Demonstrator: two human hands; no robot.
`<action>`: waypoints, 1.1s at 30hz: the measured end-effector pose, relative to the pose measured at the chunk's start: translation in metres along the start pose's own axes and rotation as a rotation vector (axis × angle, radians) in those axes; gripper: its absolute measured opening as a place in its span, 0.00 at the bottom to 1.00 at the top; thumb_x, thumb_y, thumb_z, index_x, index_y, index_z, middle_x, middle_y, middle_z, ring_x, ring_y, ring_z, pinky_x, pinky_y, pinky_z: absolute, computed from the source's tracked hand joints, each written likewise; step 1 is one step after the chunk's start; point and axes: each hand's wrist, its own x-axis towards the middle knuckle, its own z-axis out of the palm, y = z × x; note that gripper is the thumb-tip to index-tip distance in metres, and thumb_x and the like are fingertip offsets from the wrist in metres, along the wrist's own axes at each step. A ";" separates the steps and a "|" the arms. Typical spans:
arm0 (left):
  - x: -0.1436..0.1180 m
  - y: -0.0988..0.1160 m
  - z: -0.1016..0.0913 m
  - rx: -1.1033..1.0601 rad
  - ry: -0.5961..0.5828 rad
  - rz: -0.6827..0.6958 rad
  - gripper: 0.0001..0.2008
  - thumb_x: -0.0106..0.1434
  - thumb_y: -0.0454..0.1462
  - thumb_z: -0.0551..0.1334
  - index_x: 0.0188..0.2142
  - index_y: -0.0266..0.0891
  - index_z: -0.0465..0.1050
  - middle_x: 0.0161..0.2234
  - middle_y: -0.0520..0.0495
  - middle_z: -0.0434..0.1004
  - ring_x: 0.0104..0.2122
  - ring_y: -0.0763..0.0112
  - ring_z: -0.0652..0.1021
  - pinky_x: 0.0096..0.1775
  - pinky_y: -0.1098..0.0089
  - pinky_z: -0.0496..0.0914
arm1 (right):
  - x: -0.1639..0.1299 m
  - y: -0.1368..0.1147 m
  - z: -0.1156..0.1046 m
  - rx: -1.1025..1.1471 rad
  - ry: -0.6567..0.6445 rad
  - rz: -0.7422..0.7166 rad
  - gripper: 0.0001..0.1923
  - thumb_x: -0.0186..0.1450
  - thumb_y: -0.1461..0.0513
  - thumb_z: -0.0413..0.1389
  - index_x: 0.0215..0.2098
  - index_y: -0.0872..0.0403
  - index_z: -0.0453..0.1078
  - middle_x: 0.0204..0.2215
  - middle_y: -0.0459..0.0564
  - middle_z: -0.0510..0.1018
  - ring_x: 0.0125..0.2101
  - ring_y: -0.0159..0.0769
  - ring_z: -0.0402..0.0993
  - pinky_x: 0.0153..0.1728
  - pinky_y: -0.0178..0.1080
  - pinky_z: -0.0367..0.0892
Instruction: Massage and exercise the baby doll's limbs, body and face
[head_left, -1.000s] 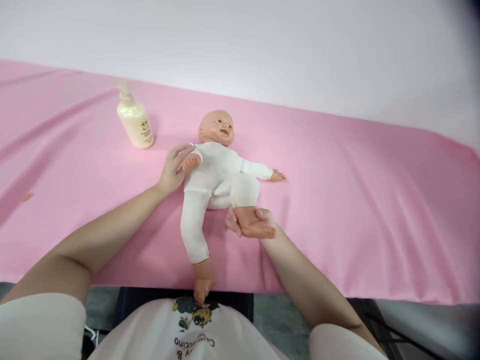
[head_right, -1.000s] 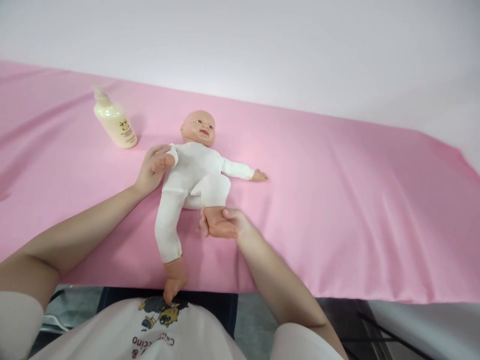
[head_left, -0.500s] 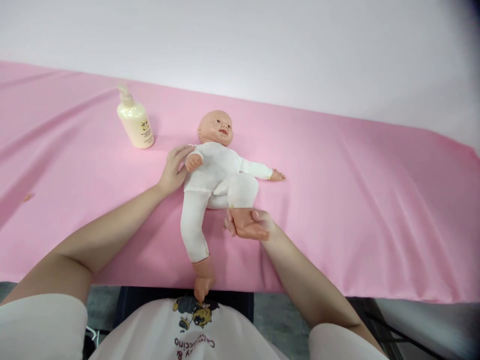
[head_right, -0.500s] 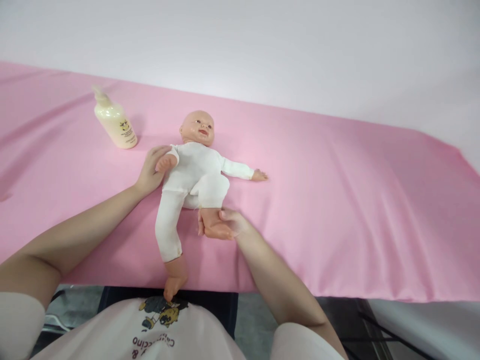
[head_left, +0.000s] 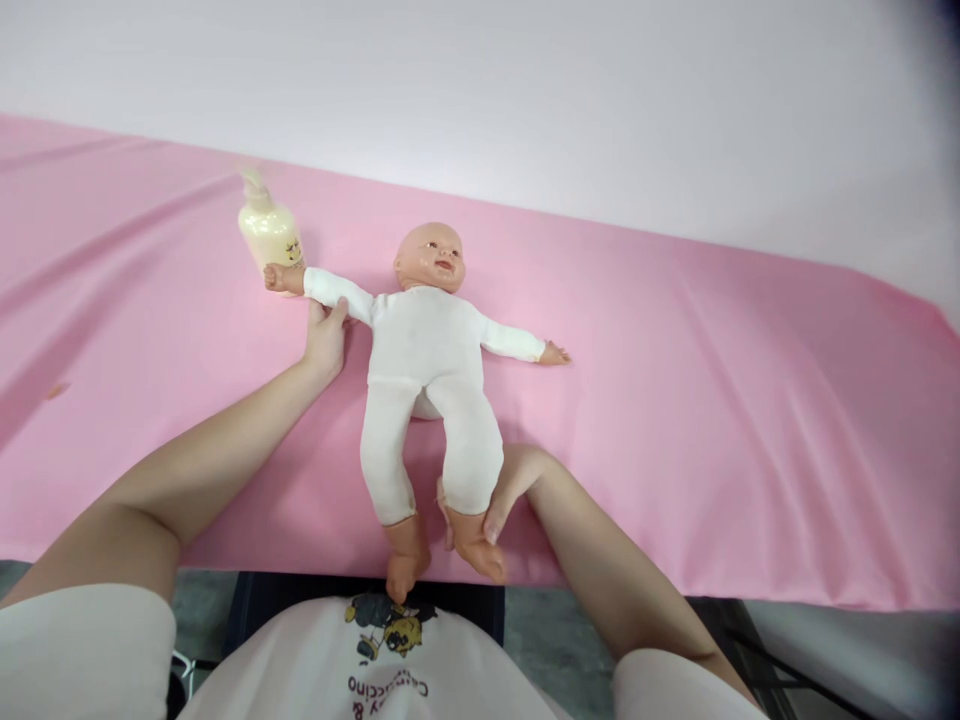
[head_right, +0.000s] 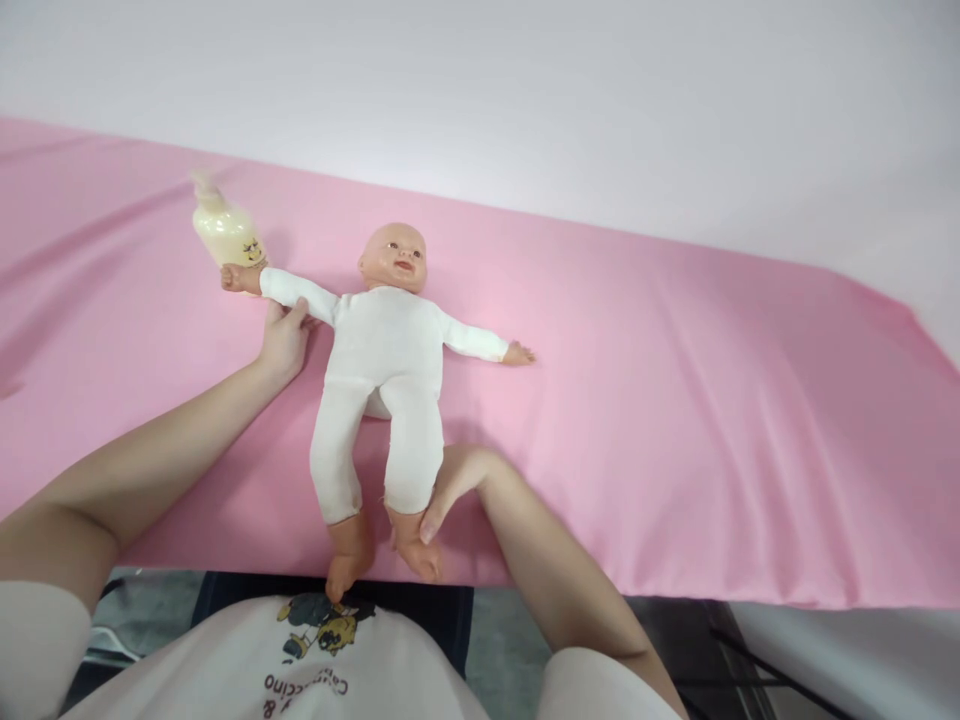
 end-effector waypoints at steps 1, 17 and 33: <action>0.001 0.000 0.000 -0.017 0.008 -0.019 0.24 0.59 0.50 0.73 0.48 0.46 0.68 0.45 0.47 0.79 0.46 0.62 0.81 0.52 0.58 0.78 | 0.000 0.000 0.001 -0.015 -0.006 0.013 0.21 0.62 0.60 0.65 0.50 0.60 0.72 0.46 0.49 0.84 0.53 0.35 0.81 0.51 0.34 0.72; -0.019 0.021 0.004 0.725 -0.413 0.517 0.26 0.72 0.53 0.57 0.63 0.44 0.69 0.60 0.37 0.73 0.61 0.54 0.73 0.63 0.50 0.67 | -0.001 0.009 -0.010 0.265 0.241 -0.733 0.29 0.62 0.40 0.59 0.43 0.55 0.69 0.28 0.50 0.80 0.25 0.30 0.71 0.36 0.35 0.67; -0.022 0.026 0.006 0.844 -0.513 0.599 0.21 0.71 0.43 0.59 0.62 0.46 0.72 0.59 0.39 0.73 0.60 0.56 0.72 0.64 0.49 0.65 | -0.003 -0.001 -0.004 0.344 0.820 -0.576 0.31 0.57 0.36 0.57 0.37 0.55 0.67 0.17 0.42 0.69 0.20 0.29 0.62 0.33 0.38 0.62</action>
